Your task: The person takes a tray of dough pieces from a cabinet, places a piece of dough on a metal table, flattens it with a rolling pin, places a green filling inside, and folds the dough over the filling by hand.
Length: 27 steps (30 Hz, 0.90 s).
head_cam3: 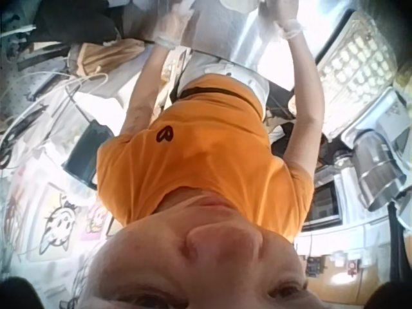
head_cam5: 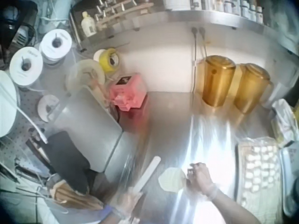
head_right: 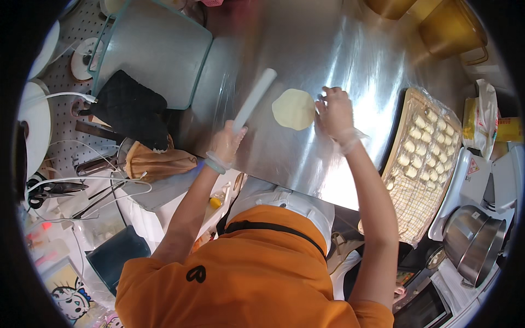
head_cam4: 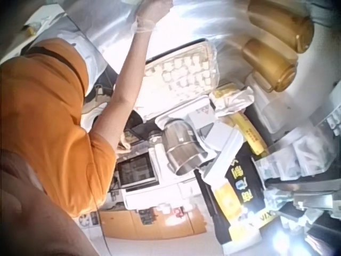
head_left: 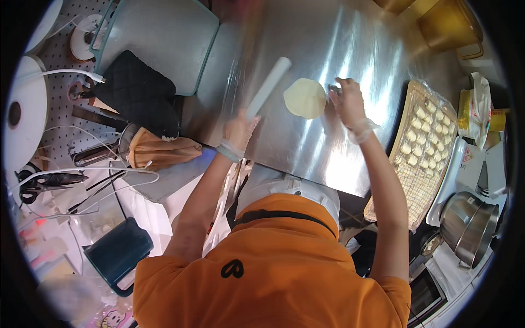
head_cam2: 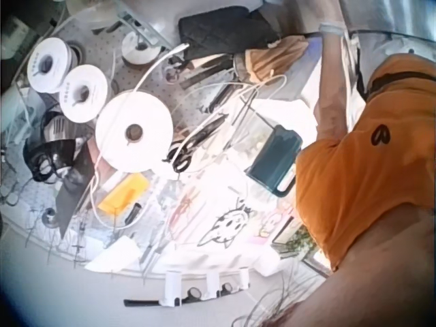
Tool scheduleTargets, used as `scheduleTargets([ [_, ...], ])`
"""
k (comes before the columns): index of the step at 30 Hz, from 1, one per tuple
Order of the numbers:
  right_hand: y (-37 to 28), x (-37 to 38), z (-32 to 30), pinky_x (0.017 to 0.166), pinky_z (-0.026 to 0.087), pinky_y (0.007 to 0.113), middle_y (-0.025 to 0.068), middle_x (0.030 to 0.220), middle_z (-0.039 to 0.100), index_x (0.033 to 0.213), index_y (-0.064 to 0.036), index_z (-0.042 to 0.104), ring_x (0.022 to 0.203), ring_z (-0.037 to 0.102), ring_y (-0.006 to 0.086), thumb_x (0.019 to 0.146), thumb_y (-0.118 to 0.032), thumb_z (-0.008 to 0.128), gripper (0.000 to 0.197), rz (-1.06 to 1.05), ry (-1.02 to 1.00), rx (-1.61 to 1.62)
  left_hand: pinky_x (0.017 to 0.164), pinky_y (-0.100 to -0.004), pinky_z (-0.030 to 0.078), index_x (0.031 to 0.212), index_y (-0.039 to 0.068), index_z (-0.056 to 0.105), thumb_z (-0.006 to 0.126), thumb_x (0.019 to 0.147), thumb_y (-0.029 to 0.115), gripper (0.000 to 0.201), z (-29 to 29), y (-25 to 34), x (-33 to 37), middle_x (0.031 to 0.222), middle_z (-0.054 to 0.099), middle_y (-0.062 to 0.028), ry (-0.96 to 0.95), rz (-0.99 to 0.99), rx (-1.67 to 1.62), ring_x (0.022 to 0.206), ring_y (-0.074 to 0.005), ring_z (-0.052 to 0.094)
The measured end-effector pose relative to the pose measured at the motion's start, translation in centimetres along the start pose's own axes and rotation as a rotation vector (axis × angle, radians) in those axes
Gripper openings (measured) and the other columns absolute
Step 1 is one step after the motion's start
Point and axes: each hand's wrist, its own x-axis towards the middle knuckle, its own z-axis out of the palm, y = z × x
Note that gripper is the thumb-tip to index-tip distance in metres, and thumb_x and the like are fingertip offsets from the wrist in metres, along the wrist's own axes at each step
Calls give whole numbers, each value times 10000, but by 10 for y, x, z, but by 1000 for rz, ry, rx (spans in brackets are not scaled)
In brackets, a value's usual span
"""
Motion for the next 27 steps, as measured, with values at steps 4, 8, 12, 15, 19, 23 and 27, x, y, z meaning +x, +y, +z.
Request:
scheduleTargets([
  [4, -4, 9, 53, 796, 479, 426, 167, 1018, 616, 1083, -7, 633, 941, 569, 330, 813, -120, 629, 293, 93, 47, -127, 654, -524, 459, 1044, 25, 488, 502, 922, 447, 439, 24, -16, 7, 770, 632, -244, 125, -95, 73, 722, -449, 608],
  [8, -6, 6, 77, 788, 481, 415, 142, 985, 627, 981, -3, 671, 928, 570, 315, 810, -131, 624, 219, 38, 156, -115, 712, -527, 446, 1061, 18, 481, 564, 913, 335, 360, 39, -17, 9, 846, 622, -242, 244, -53, 23, 801, -450, 589],
  [12, -14, 5, 79, 808, 467, 400, 130, 988, 625, 965, -25, 683, 926, 558, 306, 803, -129, 632, 199, 150, 147, -93, 785, -502, 429, 1070, 16, 491, 617, 878, 238, 320, 44, -17, 12, 942, 594, -235, 319, 5, 48, 899, -432, 553],
  [15, -15, 9, 84, 821, 456, 399, 122, 973, 622, 943, -39, 686, 941, 547, 301, 794, -114, 639, 174, 215, 192, 8, 819, -486, 416, 1081, 21, 494, 635, 860, 222, 330, 45, -16, 17, 969, 578, -216, 374, 42, 94, 929, -414, 533],
  [19, -17, 8, 88, 829, 447, 402, 119, 954, 617, 923, -41, 679, 946, 538, 300, 785, -99, 646, 153, 181, 277, -109, 883, -485, 392, 1123, 28, 484, 641, 848, 212, 366, 41, -11, 21, 1075, 542, -180, 302, -9, 86, 1042, -378, 505],
  [23, -13, 11, 88, 809, 450, 399, 126, 948, 614, 926, -41, 680, 916, 545, 306, 778, -93, 651, 160, 171, 211, -23, 906, -473, 389, 1194, 32, 473, 655, 832, 201, 439, 38, -6, 22, 1122, 518, -163, 325, 48, 62, 1075, -361, 489],
  [27, -18, 13, 78, 783, 455, 398, 120, 916, 617, 880, -36, 676, 873, 555, 310, 772, -88, 651, 122, 184, 96, -38, 947, -448, 374, 1262, 1, 451, 647, 828, 165, 504, 27, 5, 25, 1167, 514, -177, 361, 90, 29, 1108, -363, 483],
])
